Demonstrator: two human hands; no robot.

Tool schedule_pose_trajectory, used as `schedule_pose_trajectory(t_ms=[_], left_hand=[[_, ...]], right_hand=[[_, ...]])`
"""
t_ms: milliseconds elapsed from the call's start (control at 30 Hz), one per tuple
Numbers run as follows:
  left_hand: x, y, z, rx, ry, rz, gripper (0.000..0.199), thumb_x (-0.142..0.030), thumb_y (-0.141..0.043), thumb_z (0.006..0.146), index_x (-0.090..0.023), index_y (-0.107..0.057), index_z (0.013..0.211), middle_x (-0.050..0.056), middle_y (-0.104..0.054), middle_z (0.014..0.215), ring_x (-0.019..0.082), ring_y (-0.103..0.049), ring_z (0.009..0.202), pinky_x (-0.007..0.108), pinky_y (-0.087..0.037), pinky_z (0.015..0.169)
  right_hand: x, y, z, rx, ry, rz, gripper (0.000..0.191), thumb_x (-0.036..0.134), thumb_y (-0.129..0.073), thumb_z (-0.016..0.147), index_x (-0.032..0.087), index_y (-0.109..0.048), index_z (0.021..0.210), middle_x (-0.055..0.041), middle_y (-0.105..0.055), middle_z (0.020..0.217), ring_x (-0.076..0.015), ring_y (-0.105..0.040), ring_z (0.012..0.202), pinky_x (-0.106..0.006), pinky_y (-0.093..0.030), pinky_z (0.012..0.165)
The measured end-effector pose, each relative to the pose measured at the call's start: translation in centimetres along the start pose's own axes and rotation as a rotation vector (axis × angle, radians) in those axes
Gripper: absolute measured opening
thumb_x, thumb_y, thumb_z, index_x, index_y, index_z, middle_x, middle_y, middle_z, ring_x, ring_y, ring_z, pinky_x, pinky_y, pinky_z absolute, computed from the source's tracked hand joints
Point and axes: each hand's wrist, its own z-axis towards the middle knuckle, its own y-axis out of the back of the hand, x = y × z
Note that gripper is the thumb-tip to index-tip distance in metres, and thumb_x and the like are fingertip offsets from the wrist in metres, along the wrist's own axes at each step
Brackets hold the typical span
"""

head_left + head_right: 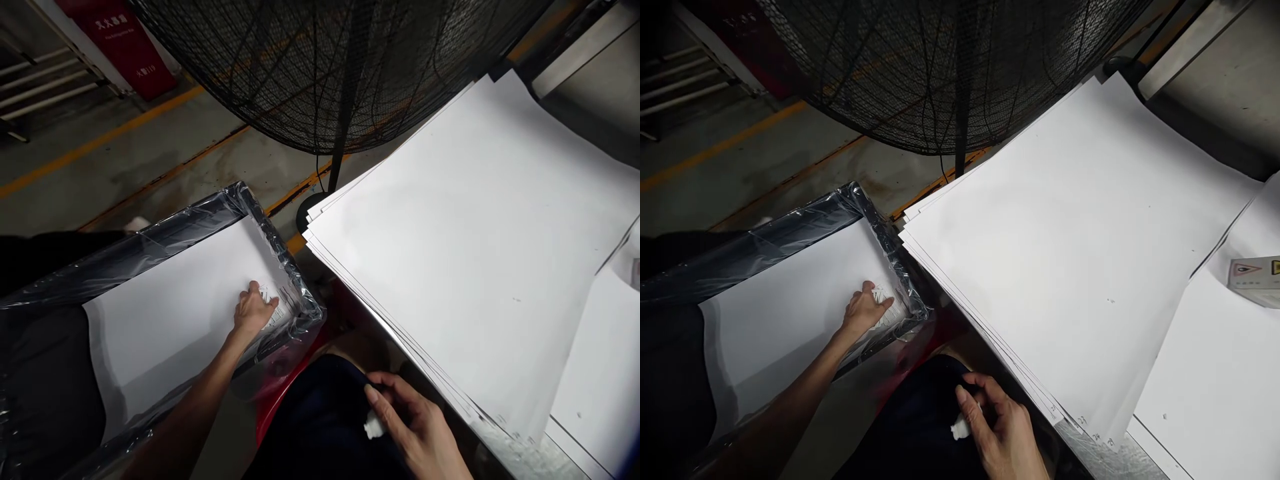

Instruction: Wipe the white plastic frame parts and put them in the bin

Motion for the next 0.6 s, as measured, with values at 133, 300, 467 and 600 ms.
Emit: schedule_pose_trajectory(t_ms=[133,300,467,600], left_hand=[[-0.1,0.0,0.0,0.024,-0.045,-0.031,0.056,-0.046,-0.047,0.075,-0.016,-0.037,0.122,0.016,-0.058,0.101,0.029,-0.058,0.095,0.034,-0.044,0.072],[0.8,1.3,0.1,0.092,-0.141,-0.05,0.054,-0.044,-0.051,0.072,-0.02,-0.043,0.119,0.007,-0.063,0.083,0.027,-0.059,0.093,0.032,-0.042,0.075],[1.0,1.6,0.3,0.108,-0.104,-0.092,0.053,-0.043,-0.052,0.072,-0.019,-0.043,0.118,0.006,-0.063,0.079,0.027,-0.06,0.09,0.033,-0.043,0.072],[0.8,1.1,0.0,0.147,-0.061,-0.172,0.053,-0.048,-0.048,0.076,-0.017,-0.042,0.119,0.006,-0.064,0.084,0.019,-0.061,0.074,0.029,-0.045,0.062]], right_hand=[[0.5,0.1,-0.3,-0.023,-0.009,0.02,0.047,0.059,-0.048,0.084,0.019,-0.06,0.106,0.0007,-0.05,0.068,-0.0129,-0.043,0.056,-0.02,-0.035,0.051],[0.5,0.1,-0.4,-0.077,-0.006,0.057,0.049,0.061,-0.049,0.082,0.018,-0.061,0.104,0.0008,-0.049,0.066,-0.013,-0.043,0.054,-0.021,-0.034,0.05],[0.5,-0.1,-0.2,-0.111,0.021,0.05,0.051,0.061,-0.049,0.082,0.016,-0.062,0.101,0.0006,-0.048,0.063,-0.0131,-0.042,0.052,-0.022,-0.033,0.049],[0.8,-0.1,-0.1,-0.087,0.016,0.054,0.048,0.06,-0.049,0.083,0.017,-0.062,0.102,0.0004,-0.049,0.065,-0.0128,-0.043,0.053,-0.021,-0.034,0.048]])
